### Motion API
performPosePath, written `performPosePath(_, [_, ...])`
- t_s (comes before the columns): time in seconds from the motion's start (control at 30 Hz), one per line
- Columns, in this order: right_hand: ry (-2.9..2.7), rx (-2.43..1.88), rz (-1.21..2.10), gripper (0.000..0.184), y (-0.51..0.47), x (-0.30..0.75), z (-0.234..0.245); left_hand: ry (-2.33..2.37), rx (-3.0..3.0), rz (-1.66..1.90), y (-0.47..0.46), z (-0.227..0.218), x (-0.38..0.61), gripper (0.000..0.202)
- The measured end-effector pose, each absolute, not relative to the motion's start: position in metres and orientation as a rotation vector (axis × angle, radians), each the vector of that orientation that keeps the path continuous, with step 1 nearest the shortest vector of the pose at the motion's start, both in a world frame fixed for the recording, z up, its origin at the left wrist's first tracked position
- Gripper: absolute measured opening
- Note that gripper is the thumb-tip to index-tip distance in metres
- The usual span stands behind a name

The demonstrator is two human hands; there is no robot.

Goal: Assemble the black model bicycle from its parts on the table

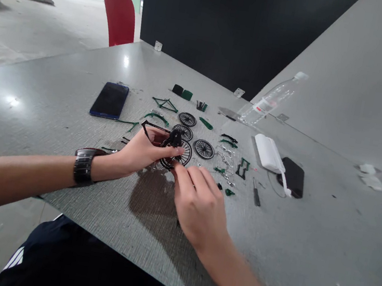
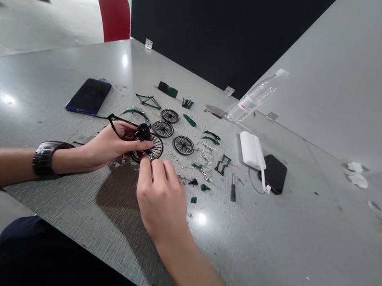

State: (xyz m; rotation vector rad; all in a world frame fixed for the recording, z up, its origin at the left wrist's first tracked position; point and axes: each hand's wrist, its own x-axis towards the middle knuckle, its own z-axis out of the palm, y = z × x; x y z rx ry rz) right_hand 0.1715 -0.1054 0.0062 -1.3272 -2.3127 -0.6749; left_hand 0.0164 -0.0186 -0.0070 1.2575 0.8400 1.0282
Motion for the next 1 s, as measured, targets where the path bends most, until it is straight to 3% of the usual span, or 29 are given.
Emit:
performPosePath(0.43, [-2.246,-1.3,-0.851,0.03,-0.106,0.179,0.014,0.721,1.159,1.034,-0.016,-0.005,0.015,0.024])
performPosePath(1.0, [-2.208,-1.276,-0.748,0.027,-0.105,0.183,0.016,0.719,1.297,1.003,-0.017,-0.008,0.015,0.027])
